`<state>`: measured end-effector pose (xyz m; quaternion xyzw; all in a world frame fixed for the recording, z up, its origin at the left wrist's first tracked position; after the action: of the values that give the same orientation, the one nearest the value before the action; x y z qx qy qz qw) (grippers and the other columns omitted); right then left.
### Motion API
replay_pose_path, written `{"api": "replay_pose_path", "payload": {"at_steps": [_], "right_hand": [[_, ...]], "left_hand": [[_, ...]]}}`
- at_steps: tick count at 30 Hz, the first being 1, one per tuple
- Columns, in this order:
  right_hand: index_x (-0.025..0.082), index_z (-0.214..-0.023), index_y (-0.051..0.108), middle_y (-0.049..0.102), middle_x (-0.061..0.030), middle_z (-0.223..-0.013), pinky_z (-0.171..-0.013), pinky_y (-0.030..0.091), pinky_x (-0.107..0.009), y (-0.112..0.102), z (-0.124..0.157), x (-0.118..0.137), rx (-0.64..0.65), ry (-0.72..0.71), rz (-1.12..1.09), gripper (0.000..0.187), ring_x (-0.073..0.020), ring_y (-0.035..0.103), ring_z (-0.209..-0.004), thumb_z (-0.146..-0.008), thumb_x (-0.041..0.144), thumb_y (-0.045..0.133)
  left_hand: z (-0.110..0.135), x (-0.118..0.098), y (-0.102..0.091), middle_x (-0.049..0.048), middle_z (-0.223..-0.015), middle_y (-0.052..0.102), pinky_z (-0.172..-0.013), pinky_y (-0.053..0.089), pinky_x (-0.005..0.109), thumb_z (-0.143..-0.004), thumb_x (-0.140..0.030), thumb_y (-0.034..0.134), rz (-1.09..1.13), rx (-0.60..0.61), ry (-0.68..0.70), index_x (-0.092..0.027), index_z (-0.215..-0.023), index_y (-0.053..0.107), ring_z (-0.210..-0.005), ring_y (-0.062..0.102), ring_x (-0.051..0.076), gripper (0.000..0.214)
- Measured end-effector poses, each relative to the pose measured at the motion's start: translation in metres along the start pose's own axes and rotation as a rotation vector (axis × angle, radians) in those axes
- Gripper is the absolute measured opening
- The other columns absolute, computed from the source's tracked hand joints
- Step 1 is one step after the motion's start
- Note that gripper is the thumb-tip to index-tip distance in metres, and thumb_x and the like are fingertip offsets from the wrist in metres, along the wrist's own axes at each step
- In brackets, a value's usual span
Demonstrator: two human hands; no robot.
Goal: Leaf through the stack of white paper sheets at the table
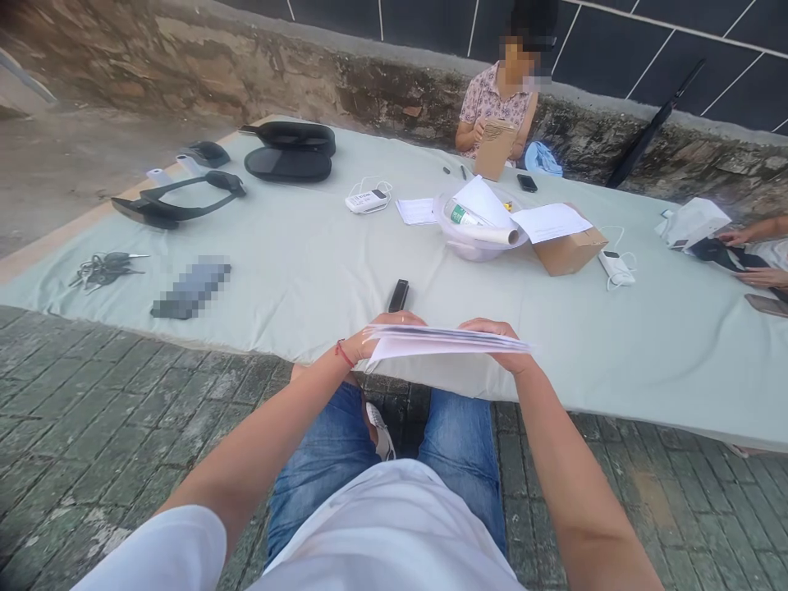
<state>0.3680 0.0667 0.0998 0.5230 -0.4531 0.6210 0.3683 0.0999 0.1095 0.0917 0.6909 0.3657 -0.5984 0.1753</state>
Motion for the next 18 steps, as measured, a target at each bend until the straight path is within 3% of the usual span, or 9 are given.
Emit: {"api": "replay_pose_path", "payload": {"at_steps": [4, 8, 11, 15, 18], "right_hand": [[0.024, -0.097, 0.078, 0.074, -0.0071, -0.108, -0.098, 0.05, -0.046, 0.003, -0.005, -0.002, 0.017, -0.005, 0.022, 0.04, -0.0298, 0.066, -0.105, -0.073, 0.056, 0.075], [0.026, -0.107, 0.074, 0.073, -0.0041, -0.112, -0.098, 0.052, -0.046, 0.003, -0.004, -0.006, -0.204, 0.096, -0.023, 0.043, -0.0291, 0.065, -0.11, -0.069, 0.046, 0.082], [0.025, -0.116, 0.069, 0.07, -0.0064, -0.122, -0.097, 0.054, -0.046, 0.006, 0.004, -0.005, -0.301, 0.152, -0.2, 0.055, -0.0302, 0.064, -0.114, -0.066, 0.042, 0.086], [0.021, -0.114, 0.068, 0.073, -0.0095, -0.114, -0.089, 0.057, -0.046, 0.016, 0.027, -0.018, -0.28, 0.307, -0.321, 0.05, -0.029, 0.07, -0.1, -0.072, 0.046, 0.082], [0.023, -0.113, 0.067, 0.074, -0.0079, -0.111, -0.087, 0.057, -0.045, 0.035, 0.051, -0.043, -0.245, 0.422, -0.309, 0.046, -0.0278, 0.071, -0.097, -0.076, 0.048, 0.077]], "left_hand": [[0.0, 0.002, 0.0, 0.0125, -0.112, 0.071, -0.098, 0.049, 0.038, -0.079, -0.044, 0.072, -0.07, -0.05, 0.033, -0.019, -0.106, 0.074, -0.107, 0.066, 0.024, 0.036], [0.005, 0.007, 0.002, 0.0091, -0.095, 0.075, -0.088, 0.053, 0.035, -0.08, -0.045, 0.071, -0.028, -0.157, -0.126, -0.016, -0.096, 0.073, -0.097, 0.068, 0.025, 0.033], [0.016, 0.007, 0.012, 0.0101, -0.095, 0.075, -0.086, 0.055, 0.037, -0.081, -0.047, 0.071, 0.153, -0.256, -0.287, -0.012, -0.102, 0.071, -0.098, 0.068, 0.028, 0.041], [0.047, 0.019, 0.051, 0.0142, -0.114, 0.072, -0.094, 0.054, 0.041, -0.08, -0.046, 0.073, 0.564, -0.388, -0.468, -0.012, -0.116, 0.065, -0.108, 0.066, 0.029, 0.05], [0.077, 0.048, 0.093, 0.0158, -0.115, 0.072, -0.094, 0.055, 0.041, -0.074, -0.036, 0.081, 0.894, -0.414, -0.691, -0.012, -0.117, 0.065, -0.103, 0.07, 0.028, 0.052]]}}
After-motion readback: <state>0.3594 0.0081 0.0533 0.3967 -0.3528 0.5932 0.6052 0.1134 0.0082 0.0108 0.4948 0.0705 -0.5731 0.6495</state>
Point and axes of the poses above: each hand's wrist, its own z-axis away from the middle knuckle, its own y-axis out of the palm, x = y × z, the point moved 3 cm from there along -z, towards the middle knuckle
